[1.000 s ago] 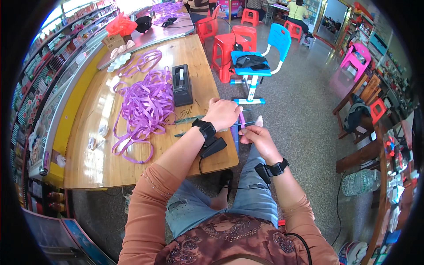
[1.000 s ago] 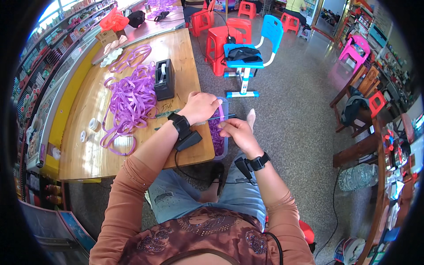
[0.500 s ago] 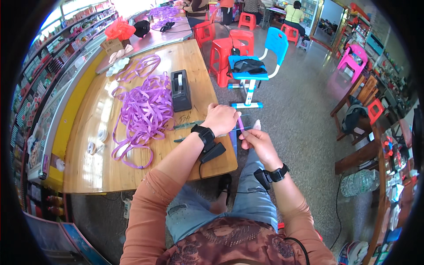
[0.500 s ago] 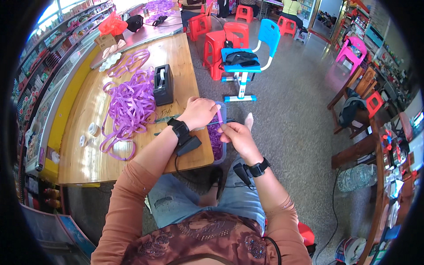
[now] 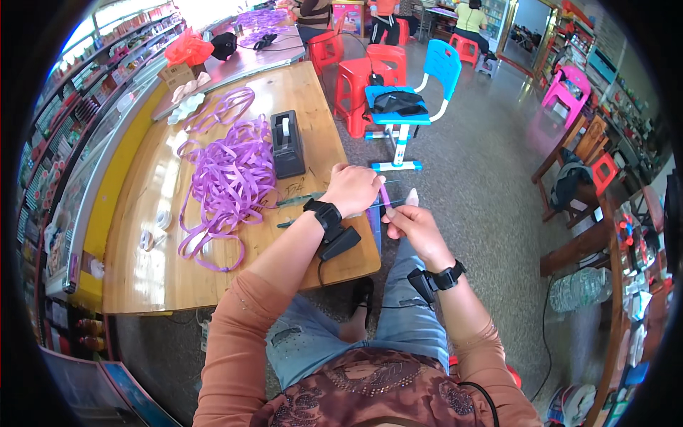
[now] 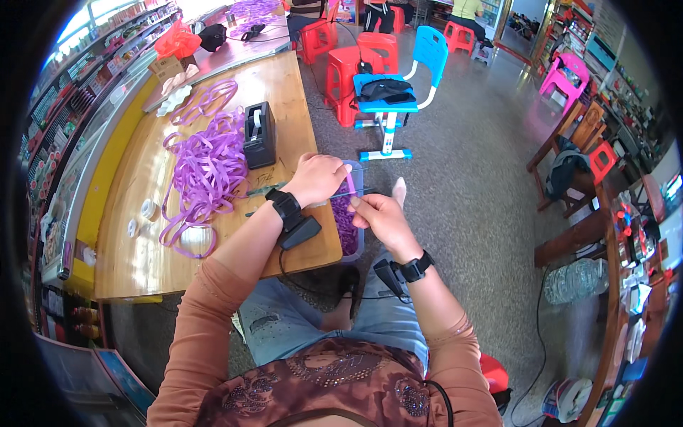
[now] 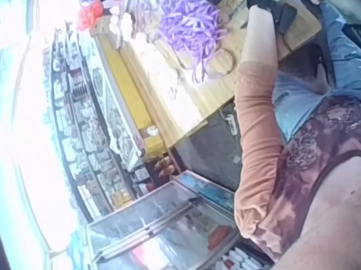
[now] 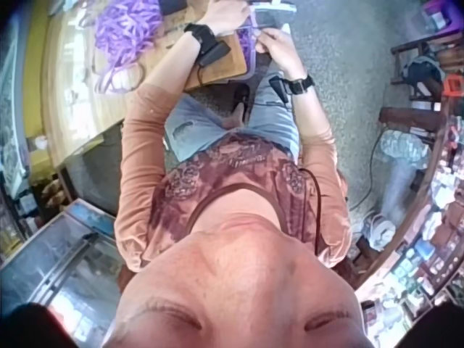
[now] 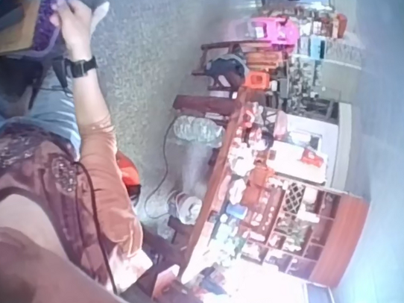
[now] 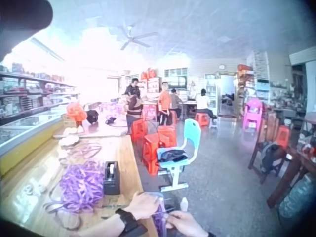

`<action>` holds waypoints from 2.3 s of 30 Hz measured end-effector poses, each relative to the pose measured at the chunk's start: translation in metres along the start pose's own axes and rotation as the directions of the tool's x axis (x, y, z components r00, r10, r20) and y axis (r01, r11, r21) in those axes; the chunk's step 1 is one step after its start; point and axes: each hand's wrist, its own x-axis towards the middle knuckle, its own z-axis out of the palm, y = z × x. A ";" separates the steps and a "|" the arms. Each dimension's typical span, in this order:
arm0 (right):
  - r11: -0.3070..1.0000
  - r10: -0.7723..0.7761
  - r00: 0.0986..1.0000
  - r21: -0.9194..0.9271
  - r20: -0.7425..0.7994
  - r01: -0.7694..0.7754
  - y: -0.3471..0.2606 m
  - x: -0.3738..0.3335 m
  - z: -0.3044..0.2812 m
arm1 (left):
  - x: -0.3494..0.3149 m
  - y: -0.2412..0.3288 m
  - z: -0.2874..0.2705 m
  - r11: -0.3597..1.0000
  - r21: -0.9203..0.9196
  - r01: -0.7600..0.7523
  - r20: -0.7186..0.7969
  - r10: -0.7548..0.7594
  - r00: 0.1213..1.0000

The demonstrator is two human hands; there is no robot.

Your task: Measuring and cutting lengths of purple ribbon using a blue ruler and scissors.

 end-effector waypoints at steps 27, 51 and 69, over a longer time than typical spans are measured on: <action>0.998 -0.010 1.000 0.064 0.020 0.009 0.017 0.003 0.002 | 0.006 -0.001 0.000 0.995 -0.095 0.027 0.078 -0.020 0.997; 0.998 -0.006 1.000 0.059 0.011 0.005 0.017 0.003 0.010 | -0.004 0.009 -0.005 0.935 -0.265 -0.235 -0.102 0.215 0.971; 0.995 0.018 1.000 0.094 -0.013 -0.017 0.018 0.002 0.008 | -0.001 0.001 -0.015 0.903 -0.358 -0.239 0.091 0.288 0.953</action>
